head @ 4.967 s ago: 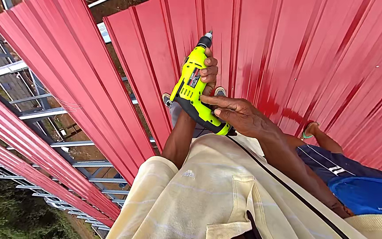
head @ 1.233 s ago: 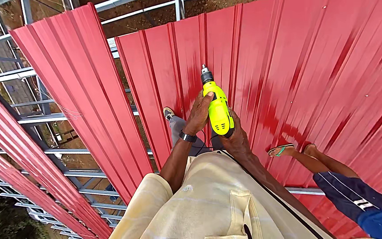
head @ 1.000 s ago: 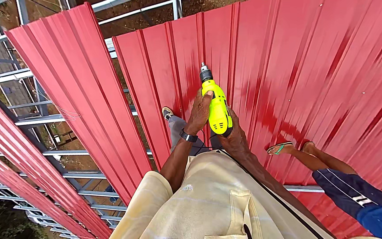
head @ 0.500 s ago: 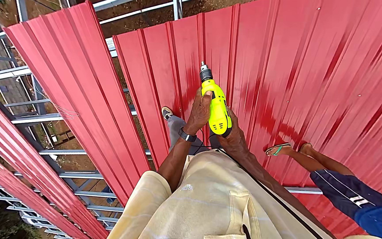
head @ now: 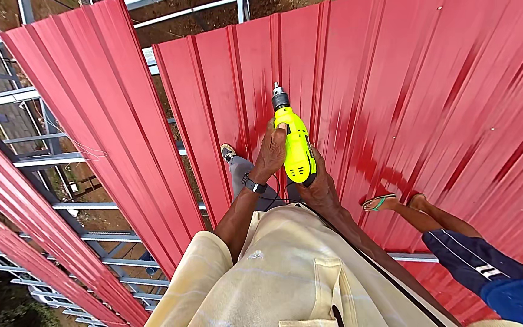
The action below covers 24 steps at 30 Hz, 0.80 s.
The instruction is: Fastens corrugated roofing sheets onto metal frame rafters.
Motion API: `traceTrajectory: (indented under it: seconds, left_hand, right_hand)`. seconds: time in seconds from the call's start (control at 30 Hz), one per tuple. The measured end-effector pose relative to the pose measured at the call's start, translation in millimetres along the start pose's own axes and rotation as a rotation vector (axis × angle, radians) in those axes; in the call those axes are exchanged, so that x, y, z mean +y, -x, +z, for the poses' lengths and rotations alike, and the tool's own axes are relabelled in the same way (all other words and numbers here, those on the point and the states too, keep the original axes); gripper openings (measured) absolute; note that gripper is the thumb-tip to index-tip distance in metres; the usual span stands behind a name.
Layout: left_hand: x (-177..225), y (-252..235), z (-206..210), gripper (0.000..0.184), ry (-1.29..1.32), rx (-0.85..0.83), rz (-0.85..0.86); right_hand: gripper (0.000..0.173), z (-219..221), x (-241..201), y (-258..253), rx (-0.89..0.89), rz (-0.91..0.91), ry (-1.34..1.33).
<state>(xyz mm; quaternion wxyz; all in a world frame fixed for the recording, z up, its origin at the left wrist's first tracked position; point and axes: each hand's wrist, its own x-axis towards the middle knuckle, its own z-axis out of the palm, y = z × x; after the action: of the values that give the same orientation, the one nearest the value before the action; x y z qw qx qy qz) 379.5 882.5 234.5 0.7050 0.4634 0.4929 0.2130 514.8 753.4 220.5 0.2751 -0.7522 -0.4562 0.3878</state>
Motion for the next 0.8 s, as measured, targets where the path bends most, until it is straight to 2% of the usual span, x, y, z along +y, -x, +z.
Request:
traceTrajectory:
  seconds: [0.2,0.3,0.4,0.5,0.7,0.8]
  left_hand:
    - [-1.9,-0.4,6.7,0.054,0.038,0.002,0.041]
    - [-1.9,-5.8,11.2,0.062,0.185,-0.016,0.071]
    - [0.2,-8.5,18.9,0.076,0.386,-0.021,-0.022]
    - [-4.2,-10.3,23.3,0.082,0.457,-0.043,-0.037]
    - [-12.1,-14.2,27.1,0.078,0.475,-0.025,-0.014]
    - [-14.5,-12.5,28.4,0.073,0.475,-0.02,0.007]
  right_hand:
    - [0.092,-3.2,2.0,1.7,0.011,-0.012,-0.093]
    - [0.087,-4.9,0.7,4.1,0.049,0.002,-0.17]
    - [0.083,-7.2,0.0,5.6,0.04,0.02,-0.221]
    - [0.075,-7.8,3.7,6.2,0.054,0.017,-0.281]
    - [0.07,-4.6,8.0,9.6,0.1,-0.005,-0.292]
    - [0.062,-3.7,6.3,11.9,0.147,-0.024,-0.285]
